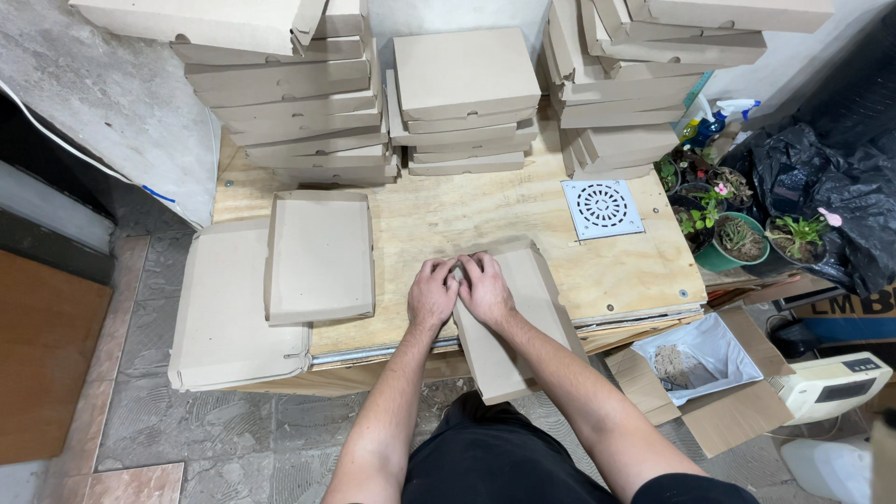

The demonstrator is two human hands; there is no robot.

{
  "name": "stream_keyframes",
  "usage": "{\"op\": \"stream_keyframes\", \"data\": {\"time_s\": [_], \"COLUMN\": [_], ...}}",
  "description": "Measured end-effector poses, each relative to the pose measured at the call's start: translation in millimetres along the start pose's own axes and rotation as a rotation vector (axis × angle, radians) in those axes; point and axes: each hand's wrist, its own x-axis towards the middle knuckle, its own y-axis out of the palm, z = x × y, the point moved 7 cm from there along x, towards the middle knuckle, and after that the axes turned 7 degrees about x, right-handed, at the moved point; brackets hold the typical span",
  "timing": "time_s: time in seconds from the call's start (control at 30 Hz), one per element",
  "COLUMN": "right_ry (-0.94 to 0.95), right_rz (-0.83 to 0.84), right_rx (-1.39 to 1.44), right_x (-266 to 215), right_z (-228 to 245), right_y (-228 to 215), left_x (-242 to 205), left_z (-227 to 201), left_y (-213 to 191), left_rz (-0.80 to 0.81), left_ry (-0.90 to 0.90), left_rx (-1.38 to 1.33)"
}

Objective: The person assembles flat-packed cardboard boxes by folding the side flaps and tucking the tabs into slots to form the box shape. The person repeats this process for several boxes, stacking the completed ones on the left side of the table.

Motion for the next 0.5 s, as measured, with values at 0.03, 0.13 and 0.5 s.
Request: {"op": "stream_keyframes", "data": {"time_s": [0.03,0.13,0.5], "right_ry": [0.000,-0.008,0.053], "right_rz": [0.000,0.001,-0.003], "right_rx": [0.000,-0.001,-0.016], "right_x": [0,0,0], "right_z": [-1,-4,-9], "right_y": [1,5,9], "left_x": [0,0,4], "left_z": [2,1,21], "left_y": [4,8,12], "left_rz": [0.000,-0.077,0.018], "left_ry": [0.000,0.051,-0.158], "left_rx": [0.000,0.026,-0.113]}}
